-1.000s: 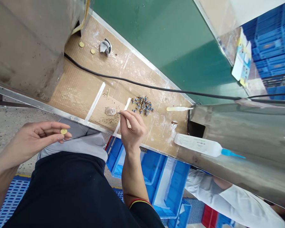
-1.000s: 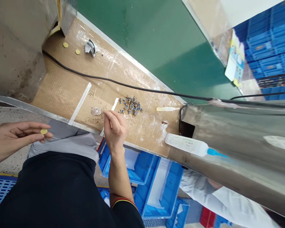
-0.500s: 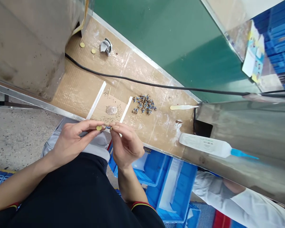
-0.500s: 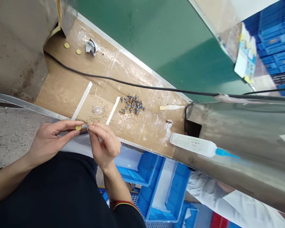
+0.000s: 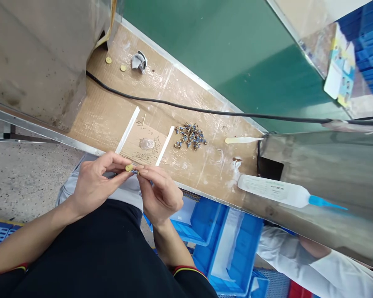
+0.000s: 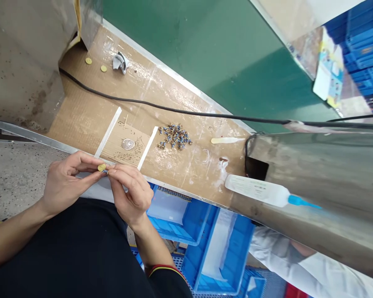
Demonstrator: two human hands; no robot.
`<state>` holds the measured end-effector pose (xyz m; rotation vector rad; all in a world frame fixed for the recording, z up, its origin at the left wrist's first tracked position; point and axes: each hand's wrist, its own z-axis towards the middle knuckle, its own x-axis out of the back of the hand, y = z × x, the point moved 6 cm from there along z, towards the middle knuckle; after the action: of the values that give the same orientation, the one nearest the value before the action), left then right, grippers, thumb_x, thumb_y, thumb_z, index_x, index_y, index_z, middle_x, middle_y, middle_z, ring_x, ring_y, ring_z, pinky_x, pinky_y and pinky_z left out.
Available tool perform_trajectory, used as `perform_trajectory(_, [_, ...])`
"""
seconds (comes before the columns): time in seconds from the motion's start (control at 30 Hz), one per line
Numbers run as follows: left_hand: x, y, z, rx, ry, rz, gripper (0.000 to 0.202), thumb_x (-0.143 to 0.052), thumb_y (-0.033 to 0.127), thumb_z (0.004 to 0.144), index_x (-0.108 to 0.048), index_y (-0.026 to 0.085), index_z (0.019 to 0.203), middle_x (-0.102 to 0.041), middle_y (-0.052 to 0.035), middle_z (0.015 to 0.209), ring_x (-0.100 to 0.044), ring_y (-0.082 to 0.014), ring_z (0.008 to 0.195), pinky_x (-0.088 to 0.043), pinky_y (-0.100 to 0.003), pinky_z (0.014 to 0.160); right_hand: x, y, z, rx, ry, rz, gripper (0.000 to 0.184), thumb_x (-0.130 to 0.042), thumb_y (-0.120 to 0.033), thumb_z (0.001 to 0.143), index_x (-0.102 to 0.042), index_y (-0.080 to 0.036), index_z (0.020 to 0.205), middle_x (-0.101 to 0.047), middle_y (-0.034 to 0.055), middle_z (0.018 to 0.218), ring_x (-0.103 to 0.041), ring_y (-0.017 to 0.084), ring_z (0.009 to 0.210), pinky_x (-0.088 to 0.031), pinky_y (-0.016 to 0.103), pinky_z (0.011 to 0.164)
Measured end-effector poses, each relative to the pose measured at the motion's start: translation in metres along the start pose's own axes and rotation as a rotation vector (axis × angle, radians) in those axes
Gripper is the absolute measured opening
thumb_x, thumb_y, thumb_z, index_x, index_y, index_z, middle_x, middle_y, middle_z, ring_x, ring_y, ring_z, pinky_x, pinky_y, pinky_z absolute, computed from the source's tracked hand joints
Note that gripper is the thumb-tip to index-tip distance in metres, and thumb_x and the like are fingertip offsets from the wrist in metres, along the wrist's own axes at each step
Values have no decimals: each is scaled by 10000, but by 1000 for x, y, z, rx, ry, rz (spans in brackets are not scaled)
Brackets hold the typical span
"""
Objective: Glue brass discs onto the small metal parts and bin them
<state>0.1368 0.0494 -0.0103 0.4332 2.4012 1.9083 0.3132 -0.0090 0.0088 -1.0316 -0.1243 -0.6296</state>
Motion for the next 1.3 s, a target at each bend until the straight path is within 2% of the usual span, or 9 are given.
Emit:
perform_trajectory(0.27, [0, 1, -1, -70, -7, 15, 95, -928, 308, 1009, -845, 279, 1046, -942, 29, 1060, -943, -248, 1013, -790, -288, 879, -1, -4, 1, 26, 9, -10, 425, -832, -45, 1039, -841, -345, 1340, -926, 14, 1129, -921, 233, 981, -801, 400, 860])
perform_trajectory(0.43, [2, 2, -3, -158, 41, 16, 115, -960, 322, 1008, -856, 292, 1049, -940, 29, 1033, -945, -264, 964, -801, -324, 899, -2, -7, 2, 60, 11, -6, 399, -826, -15, 1033, -846, -292, 1321, -925, 39, 1132, -920, 227, 995, -796, 385, 870])
perform_trajectory(0.63, [1, 5, -3, -243, 35, 6, 120, -935, 242, 1029, -846, 303, 1082, -940, 46, 1050, -944, -243, 958, -794, -285, 880, -2, -9, 2, 84, 7, -32, 400, -835, -15, 1029, -848, -284, 1324, -926, 45, 1145, -921, 231, 995, -801, 392, 870])
perform_trajectory(0.8, [1, 3, -5, -302, 63, 85, 121, -934, 307, 1051, -846, 301, 1134, -942, 23, 1072, -945, -254, 952, -792, -292, 841, -1, -11, 1, 108, 19, -55, 405, -840, -9, 1025, -843, -270, 1334, -927, 54, 1163, -921, 229, 1000, -803, 390, 875])
perform_trajectory(0.93, [1, 6, -10, -418, 116, 191, 107, -901, 334, 1086, -840, 297, 1164, -938, 20, 1048, -940, -229, 897, -772, -276, 809, -1, -11, -2, 109, 52, -77, 406, -843, -9, 1023, -845, -266, 1337, -927, 60, 1166, -919, 228, 1000, -801, 386, 866])
perform_trajectory(1.07, [-1, 11, -12, -531, 162, 288, 71, -865, 291, 1112, -837, 289, 1177, -941, 5, 1062, -936, -227, 864, -743, -280, 729, -2, -10, -5, 85, 88, -80, 418, -854, -16, 1016, -847, -280, 1340, -926, 48, 1142, -917, 227, 981, -798, 381, 844])
perform_trajectory(1.3, [-6, 21, -13, -758, 214, 422, 176, -852, 186, 1108, -829, 268, 1263, -942, 1, 1059, -929, -210, 832, -752, -280, 767, -4, -11, -6, 38, 151, -107, 408, -853, -26, 1021, -854, -303, 1321, -923, 21, 1093, -913, 220, 953, -799, 382, 840])
